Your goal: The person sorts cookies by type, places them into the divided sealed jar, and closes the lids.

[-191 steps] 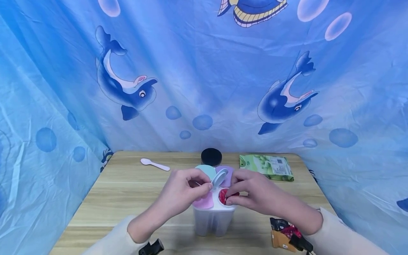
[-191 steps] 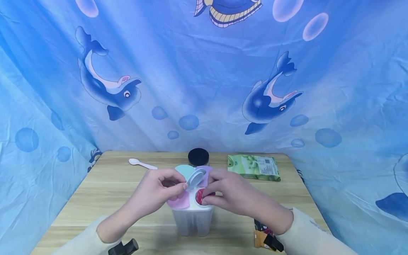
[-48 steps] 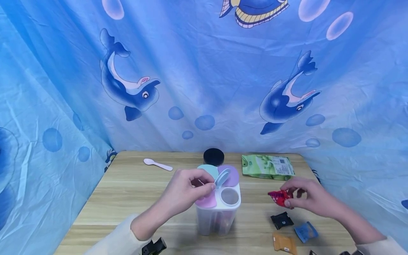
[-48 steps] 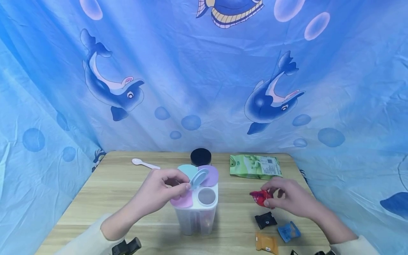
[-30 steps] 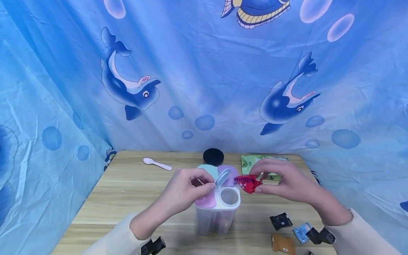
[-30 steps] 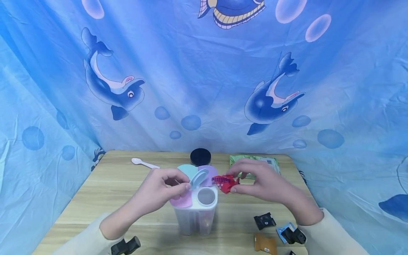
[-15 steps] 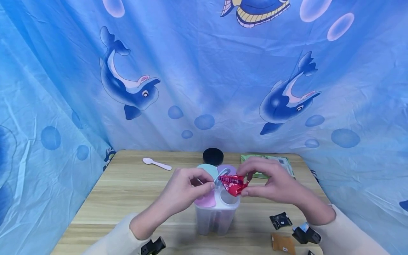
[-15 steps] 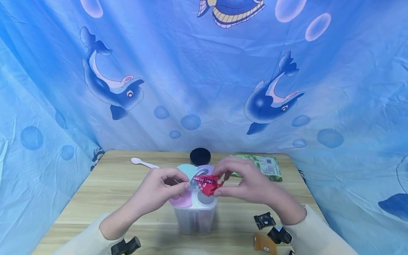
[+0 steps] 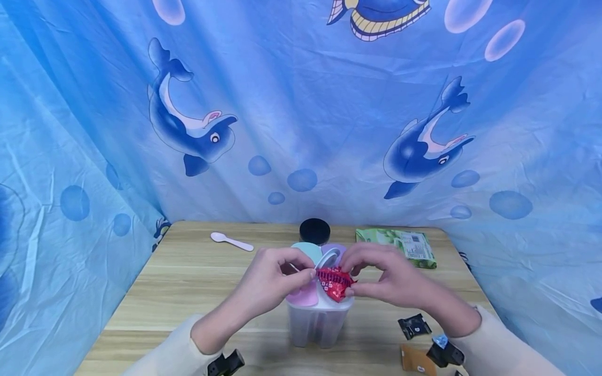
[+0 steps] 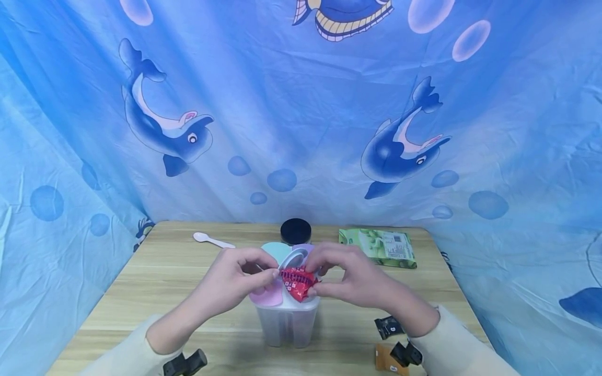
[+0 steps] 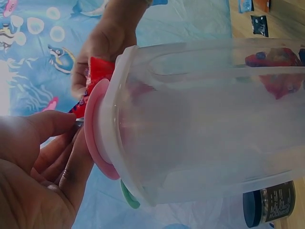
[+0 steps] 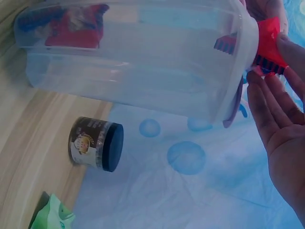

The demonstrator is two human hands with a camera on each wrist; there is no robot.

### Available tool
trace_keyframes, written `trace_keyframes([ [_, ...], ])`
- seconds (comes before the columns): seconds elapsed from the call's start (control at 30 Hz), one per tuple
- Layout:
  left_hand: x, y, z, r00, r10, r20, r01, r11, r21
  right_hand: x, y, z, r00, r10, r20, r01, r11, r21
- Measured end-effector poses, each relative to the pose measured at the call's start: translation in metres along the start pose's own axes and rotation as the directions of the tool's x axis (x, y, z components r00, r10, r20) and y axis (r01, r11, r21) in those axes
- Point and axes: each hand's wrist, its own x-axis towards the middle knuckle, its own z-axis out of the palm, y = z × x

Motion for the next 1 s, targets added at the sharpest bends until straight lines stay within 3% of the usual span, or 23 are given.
trace_keyframes([
  [0.2, 0.000, -0.001, 0.000, 1.000, -0.014, 0.011, 0.014, 1.000, -0.012, -0.002, 0.002, -0.001, 0.999, 0.022, 0.024, -0.020, 0.996, -0.089],
  [0.4, 0.001, 0.000, -0.002, 1.000, -0.020, 0.014, 0.020, 1.000, -0.021, -0.005, 0.002, -0.013, 0.994, -0.016, 0.110, 0.037, 0.981, -0.189],
  [0.73, 0.001, 0.000, -0.001, 0.999, -0.032, 0.015, 0.033, 0.999, -0.020, 0.007, 0.000, -0.012, 0.990, -0.050, 0.131, 0.073, 0.981, -0.178],
  [0.9, 0.000, -0.001, 0.000, 0.999, -0.040, 0.015, 0.041, 0.999, -0.021, 0.011, -0.005, -0.012, 0.987, -0.012, 0.159, 0.040, 0.984, -0.175],
  [1.0, 0.000, -0.001, 0.000, 0.999, -0.042, 0.011, 0.042, 0.999, -0.022, 0.013, -0.010, -0.013, 0.976, 0.061, 0.211, -0.014, 0.976, -0.218],
])
